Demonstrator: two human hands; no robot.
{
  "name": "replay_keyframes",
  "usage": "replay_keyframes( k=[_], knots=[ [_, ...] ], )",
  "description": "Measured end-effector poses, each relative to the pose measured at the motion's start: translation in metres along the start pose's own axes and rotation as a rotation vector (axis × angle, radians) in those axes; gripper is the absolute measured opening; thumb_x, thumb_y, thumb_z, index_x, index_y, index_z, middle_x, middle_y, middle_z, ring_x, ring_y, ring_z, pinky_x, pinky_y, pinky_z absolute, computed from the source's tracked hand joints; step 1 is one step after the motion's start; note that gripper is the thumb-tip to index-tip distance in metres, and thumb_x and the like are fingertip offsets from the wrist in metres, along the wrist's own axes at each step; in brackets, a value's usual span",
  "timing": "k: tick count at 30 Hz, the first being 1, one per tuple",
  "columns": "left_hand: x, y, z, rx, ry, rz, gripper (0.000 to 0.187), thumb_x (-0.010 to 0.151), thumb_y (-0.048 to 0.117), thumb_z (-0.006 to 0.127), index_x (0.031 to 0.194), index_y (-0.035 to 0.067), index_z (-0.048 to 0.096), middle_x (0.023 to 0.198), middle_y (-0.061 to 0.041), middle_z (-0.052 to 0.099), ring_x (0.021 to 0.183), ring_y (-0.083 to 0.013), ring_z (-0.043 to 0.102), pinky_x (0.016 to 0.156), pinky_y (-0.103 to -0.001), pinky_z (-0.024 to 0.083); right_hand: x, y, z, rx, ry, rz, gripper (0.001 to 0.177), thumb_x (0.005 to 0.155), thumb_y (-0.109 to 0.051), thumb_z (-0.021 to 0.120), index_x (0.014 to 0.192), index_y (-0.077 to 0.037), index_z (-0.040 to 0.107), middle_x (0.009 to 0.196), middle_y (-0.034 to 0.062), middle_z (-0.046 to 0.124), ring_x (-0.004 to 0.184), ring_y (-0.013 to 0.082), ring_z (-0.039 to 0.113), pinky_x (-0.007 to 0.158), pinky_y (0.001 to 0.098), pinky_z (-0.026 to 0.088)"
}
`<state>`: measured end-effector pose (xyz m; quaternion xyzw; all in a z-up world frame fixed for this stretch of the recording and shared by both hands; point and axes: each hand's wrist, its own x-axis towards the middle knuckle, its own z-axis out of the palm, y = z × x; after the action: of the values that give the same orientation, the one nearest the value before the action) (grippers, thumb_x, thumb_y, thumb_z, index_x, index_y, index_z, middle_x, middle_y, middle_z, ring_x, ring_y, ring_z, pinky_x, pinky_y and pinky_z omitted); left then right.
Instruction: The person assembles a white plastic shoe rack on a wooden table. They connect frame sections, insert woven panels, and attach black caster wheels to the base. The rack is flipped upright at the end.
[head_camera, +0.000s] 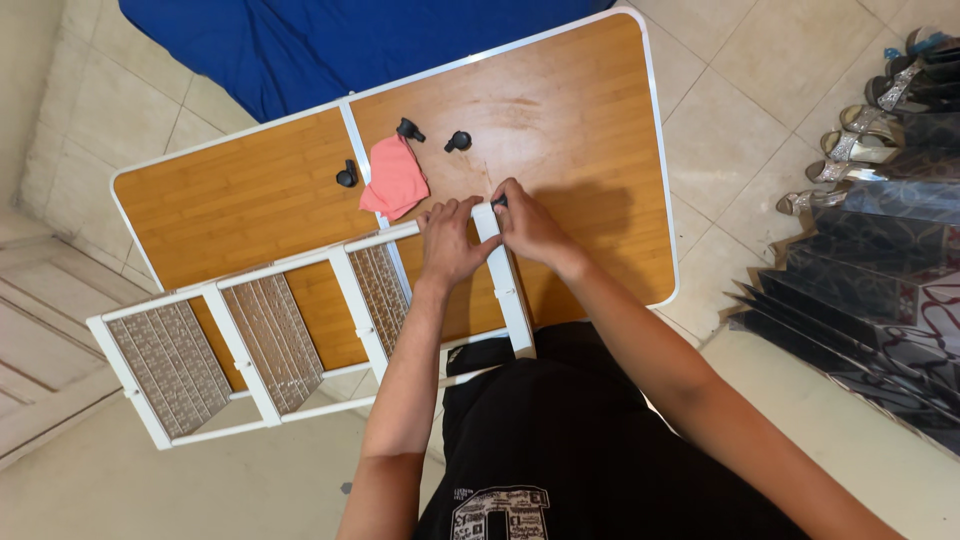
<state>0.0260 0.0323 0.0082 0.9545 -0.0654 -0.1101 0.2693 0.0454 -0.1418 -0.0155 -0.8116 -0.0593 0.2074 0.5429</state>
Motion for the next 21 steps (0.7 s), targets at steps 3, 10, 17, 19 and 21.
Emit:
replay_keyframes(
  k=[3,10,17,19,21],
  knots=[
    [-0.001,-0.001,0.002,-0.001,-0.007,-0.004,0.07,0.068,0.043,0.089,0.126,0.011,0.068,0.1,-0.009,0.066,0.099,-0.0283,0.056,0.089,-0.044,0.034,0.001,0.002,0.005,-0.098,0.034,0.032,0.014,0.1,-0.004,0.054,0.113,-0.003,0.049,0.099,0.0243,0.066,0.092,0.0437,0.064,0.077,0.0496,0.05],
    [0.002,-0.001,0.002,0.005,-0.029,-0.013,0.073,0.067,0.045,0.089,0.127,0.01,0.068,0.099,-0.009,0.065,0.099,-0.0282,0.056,0.088,-0.044,0.033,0.015,0.016,0.008,-0.023,-0.078,0.294,0.021,0.103,-0.019,0.05,0.114,-0.001,0.052,0.093,0.0238,0.069,0.089,0.0384,0.069,0.077,0.0473,0.052],
    [-0.001,0.002,-0.001,-0.038,0.009,-0.01,0.075,0.065,0.051,0.091,0.124,0.011,0.069,0.098,-0.008,0.065,0.099,-0.0276,0.056,0.088,-0.044,0.033,0.026,0.065,0.02,0.196,-0.111,0.172,0.028,0.105,-0.025,0.05,0.112,0.001,0.055,0.09,0.0165,0.069,0.08,0.0216,0.068,0.068,0.0366,0.054],
    [-0.001,0.004,-0.003,-0.035,0.026,0.017,0.074,0.065,0.05,0.091,0.124,0.011,0.069,0.096,-0.007,0.065,0.098,-0.0274,0.057,0.088,-0.044,0.033,0.029,0.07,0.015,0.313,-0.153,0.207,0.03,0.106,-0.028,0.052,0.109,0.001,0.055,0.087,0.014,0.067,0.073,0.0192,0.063,0.063,0.0343,0.052],
    [-0.005,0.005,-0.005,-0.039,0.034,0.012,0.074,0.065,0.05,0.091,0.124,0.011,0.069,0.095,-0.006,0.064,0.097,-0.0269,0.057,0.088,-0.043,0.034,0.031,0.069,0.006,0.41,-0.258,0.43,0.033,0.107,-0.033,0.051,0.105,0.0,0.057,0.077,0.0114,0.062,0.06,0.0185,0.056,0.055,0.0336,0.047]
  ],
)
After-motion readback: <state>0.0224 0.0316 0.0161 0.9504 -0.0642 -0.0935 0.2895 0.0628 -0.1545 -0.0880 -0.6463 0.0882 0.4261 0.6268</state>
